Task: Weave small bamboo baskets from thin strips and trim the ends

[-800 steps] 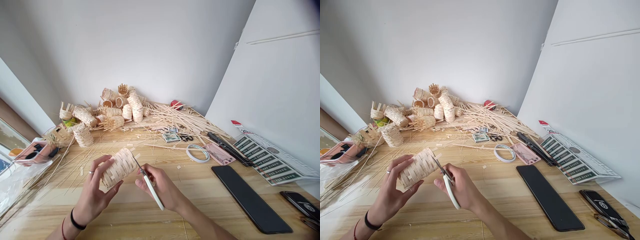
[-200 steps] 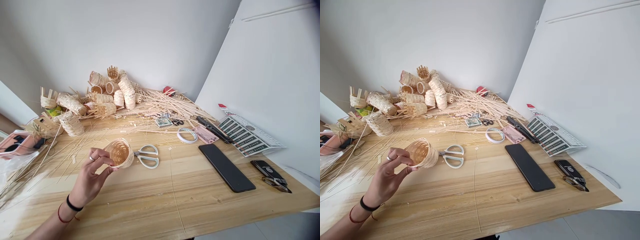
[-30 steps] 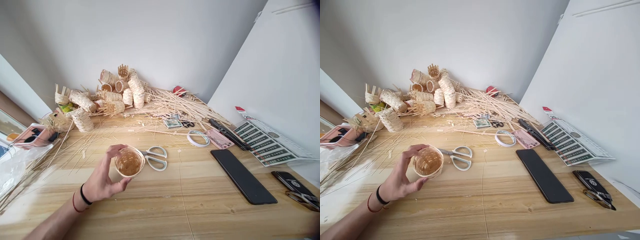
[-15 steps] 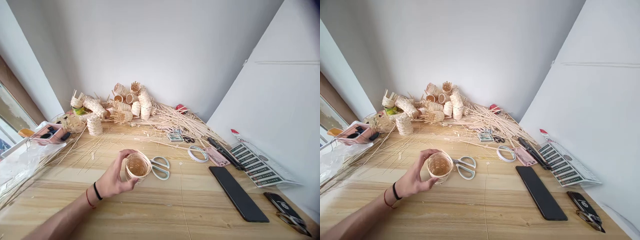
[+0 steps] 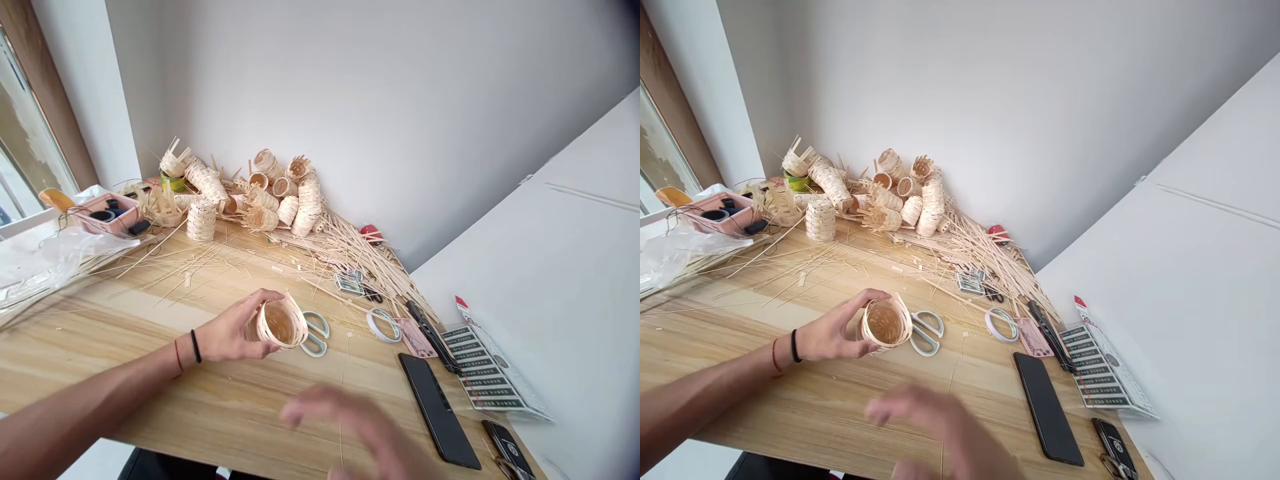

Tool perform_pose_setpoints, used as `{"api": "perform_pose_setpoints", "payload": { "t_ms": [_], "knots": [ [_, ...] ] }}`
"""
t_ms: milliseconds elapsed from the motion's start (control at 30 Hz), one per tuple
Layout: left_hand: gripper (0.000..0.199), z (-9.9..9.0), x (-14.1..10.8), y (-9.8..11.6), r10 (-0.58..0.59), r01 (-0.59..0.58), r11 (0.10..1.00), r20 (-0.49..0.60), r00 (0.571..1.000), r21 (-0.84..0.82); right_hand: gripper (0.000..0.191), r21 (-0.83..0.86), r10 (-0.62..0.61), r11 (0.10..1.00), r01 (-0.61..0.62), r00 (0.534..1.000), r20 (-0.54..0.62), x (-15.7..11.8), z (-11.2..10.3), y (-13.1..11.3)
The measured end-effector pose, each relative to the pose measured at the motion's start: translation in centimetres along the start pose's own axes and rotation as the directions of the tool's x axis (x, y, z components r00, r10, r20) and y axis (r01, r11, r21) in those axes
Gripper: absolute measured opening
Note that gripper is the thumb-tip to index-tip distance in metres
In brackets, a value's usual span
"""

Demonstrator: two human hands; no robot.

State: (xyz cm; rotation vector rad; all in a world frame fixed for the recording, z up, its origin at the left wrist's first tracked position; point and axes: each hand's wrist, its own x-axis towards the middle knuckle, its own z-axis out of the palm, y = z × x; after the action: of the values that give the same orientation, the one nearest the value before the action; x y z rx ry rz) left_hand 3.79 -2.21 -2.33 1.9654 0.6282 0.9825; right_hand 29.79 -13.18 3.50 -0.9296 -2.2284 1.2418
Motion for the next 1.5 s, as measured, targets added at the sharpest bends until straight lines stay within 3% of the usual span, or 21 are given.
{"api": "perform_pose_setpoints", "payload": {
  "t_ms": [67, 100, 133, 200, 267, 333, 400, 533, 700, 933, 1100, 1333, 1500],
  "knots": [
    [0.069, 0.2, 0.0, -0.1, 0.0, 0.0, 1.0, 0.022, 1.0, 0.0, 0.038, -0.003, 0.053, 0.998, -0.056, 0.963, -0.264, 1.2, -3.0, 0.6],
    [0.07, 0.3, 0.0, -0.1, 0.002, -0.003, 1.0, 0.034, 0.999, 0.001, 0.038, 0.003, 0.056, 0.998, -0.058, 0.936, -0.348, 2.1, -4.0, 1.1],
    [0.071, 0.4, -0.1, -0.1, 0.005, -0.005, 1.0, 0.044, 0.999, 0.004, 0.041, 0.012, 0.047, 0.999, -0.046, 0.932, -0.36, 3.2, -4.8, 1.8],
    [0.074, 0.5, -0.1, -0.2, 0.011, -0.012, 1.0, 0.058, 0.998, 0.008, 0.053, 0.02, 0.029, 0.999, -0.025, 0.956, -0.292, 5.4, -5.4, 3.4],
    [0.076, 0.5, -0.1, -0.3, 0.01, -0.011, 1.0, 0.067, 0.998, 0.01, 0.068, 0.06, 0.047, 0.997, -0.038, 0.988, -0.149, 7.0, -5.3, 5.3],
    [0.075, 0.4, -0.1, -0.2, -0.003, 0.002, 1.0, 0.075, 0.997, 0.006, 0.078, 0.209, 0.072, 0.976, -0.067, 0.997, -0.016, 7.6, -5.0, 7.1],
    [0.071, 0.3, -0.1, -0.1, -0.03, 0.032, 0.999, 0.078, 0.996, -0.019, 0.088, 0.37, 0.063, 0.926, -0.068, 0.998, 0.026, 7.5, -4.8, 8.4],
    [0.064, 0.3, -0.2, 0.1, -0.12, 0.125, 0.989, 0.066, 0.991, -0.08, 0.1, 0.529, 0.056, 0.848, -0.031, 0.998, -0.032, 7.0, -4.2, 9.2],
    [0.066, 0.5, -0.6, 0.0, -0.246, 0.261, 0.944, 0.095, 0.964, -0.201, 0.08, 0.559, 0.107, 0.828, -0.048, 0.992, -0.073, 7.4, -2.7, 8.8],
    [0.059, 0.1, -0.4, 0.6, -0.295, 0.308, 0.932, 0.097, 0.951, -0.192, 0.083, 0.573, 0.169, 0.819, -0.032, 0.968, -0.188, 7.6, -1.7, 8.3],
    [0.084, 0.5, -0.4, 0.8, -0.245, 0.26, 0.94, 0.094, 0.965, -0.219, 0.084, 0.483, 0.151, 0.876, -0.004, 0.952, -0.266, 7.7, -0.5, 7.5],
    [0.083, 0.2, -0.6, 1.4, -0.147, 0.147, 0.989, 0.012, 0.989, -0.01, 0.084, 0.35, 0.033, 0.935, 0.064, 0.964, -0.265, 6.8, -0.6, 7.4],
    [0.09, -0.2, -0.8, 1.2, -0.008, 0.003, 0.983, 0.027, 1.0, 0.186, 0.06, 0.436, 0.01, 0.893, 0.111, 0.964, -0.265, 6.6, -1.4, 7.1]
  ]
}}
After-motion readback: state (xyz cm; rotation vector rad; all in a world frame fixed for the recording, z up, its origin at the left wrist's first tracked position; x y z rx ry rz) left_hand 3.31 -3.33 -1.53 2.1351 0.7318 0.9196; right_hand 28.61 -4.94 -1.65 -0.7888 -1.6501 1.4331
